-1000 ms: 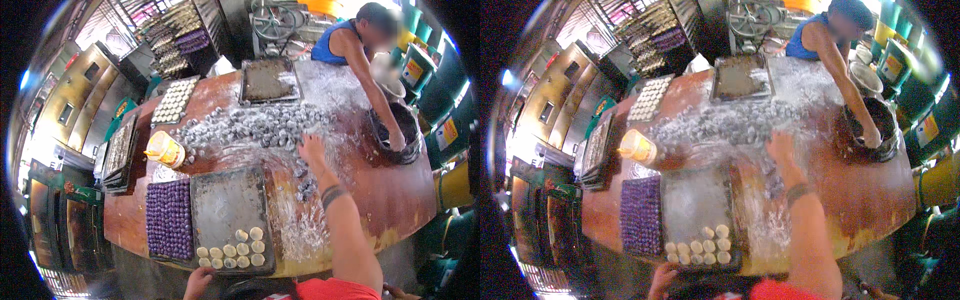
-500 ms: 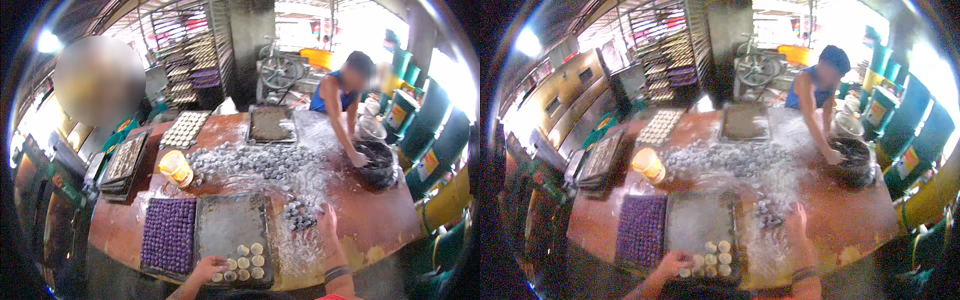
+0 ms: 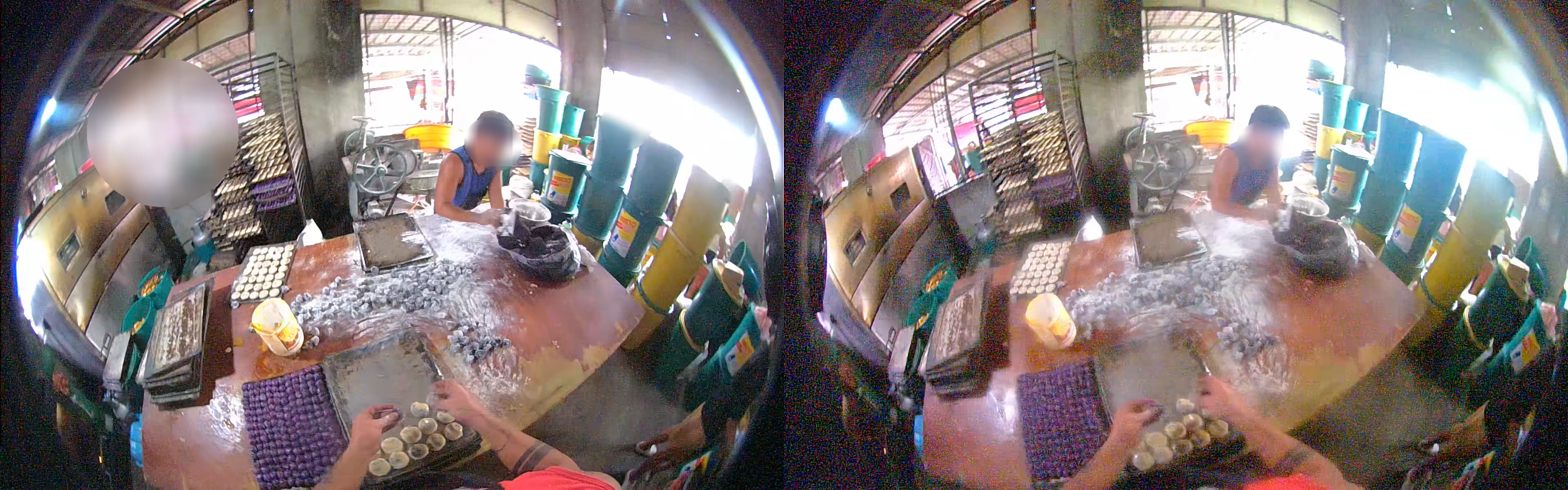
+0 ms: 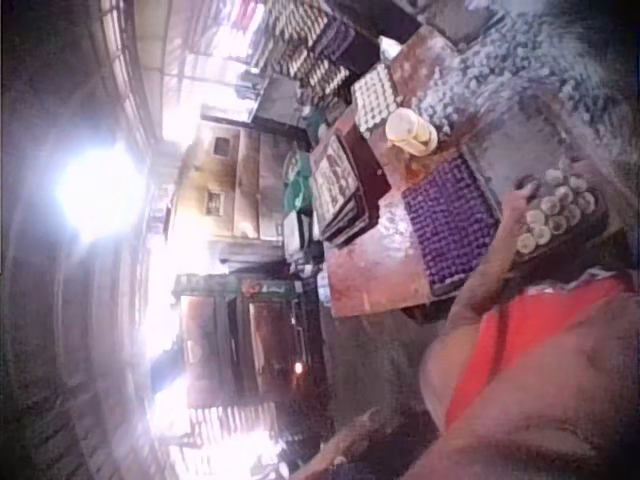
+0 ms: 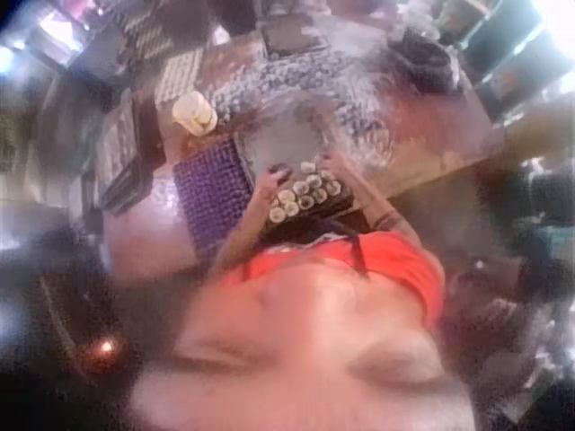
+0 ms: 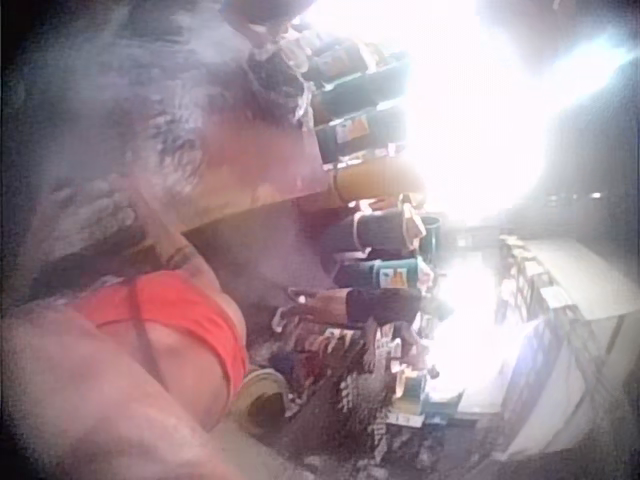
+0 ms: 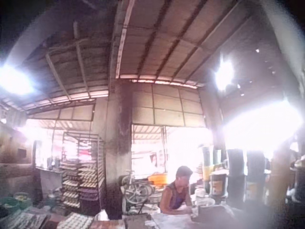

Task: The person glazes pastries on trays with a brush and carries the trays to a rolling rack. The person then sets new trays on the table and wraps purple filling inside dough balls by hand.

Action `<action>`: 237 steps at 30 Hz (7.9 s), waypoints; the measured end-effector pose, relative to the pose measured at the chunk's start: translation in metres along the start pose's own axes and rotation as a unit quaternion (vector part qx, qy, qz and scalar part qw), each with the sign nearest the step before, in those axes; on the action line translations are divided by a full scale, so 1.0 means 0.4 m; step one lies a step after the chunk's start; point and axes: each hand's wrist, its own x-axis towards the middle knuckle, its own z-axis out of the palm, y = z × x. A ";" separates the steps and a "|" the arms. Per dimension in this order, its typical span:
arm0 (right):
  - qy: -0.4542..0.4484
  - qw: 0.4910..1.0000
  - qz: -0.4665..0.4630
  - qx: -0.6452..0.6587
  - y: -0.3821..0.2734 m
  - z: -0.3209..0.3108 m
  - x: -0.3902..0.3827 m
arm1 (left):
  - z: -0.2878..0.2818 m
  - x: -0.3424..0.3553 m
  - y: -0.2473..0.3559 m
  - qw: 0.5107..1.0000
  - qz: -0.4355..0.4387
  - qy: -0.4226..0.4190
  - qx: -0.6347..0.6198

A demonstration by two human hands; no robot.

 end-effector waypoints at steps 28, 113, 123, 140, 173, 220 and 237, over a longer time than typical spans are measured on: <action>-0.004 0.992 -0.077 0.099 -0.113 -0.090 -0.086 | 0.217 0.004 0.005 0.971 0.194 -0.129 -0.050; 0.049 0.882 0.150 0.444 0.343 0.077 -0.063 | -0.413 -0.069 -0.305 0.656 0.141 0.302 0.677; -0.039 0.991 -0.087 0.097 -0.161 0.263 -0.049 | -0.180 -0.075 -0.084 0.977 0.152 0.148 -0.017; -0.093 0.948 -0.094 0.291 -0.121 0.205 0.004 | 0.023 -0.109 0.033 0.971 0.169 0.019 -0.168; -0.051 0.978 -0.110 0.169 -0.085 0.394 -0.002 | -0.126 -0.126 -0.108 0.952 0.222 0.203 -0.062; -0.051 0.974 -0.218 0.020 -0.112 0.250 -0.029 | -0.092 -0.062 -0.118 0.980 0.104 0.111 -0.127; -0.093 0.864 -0.019 0.495 -0.190 0.289 -0.068 | -0.047 -0.126 0.018 0.970 0.155 0.021 -0.185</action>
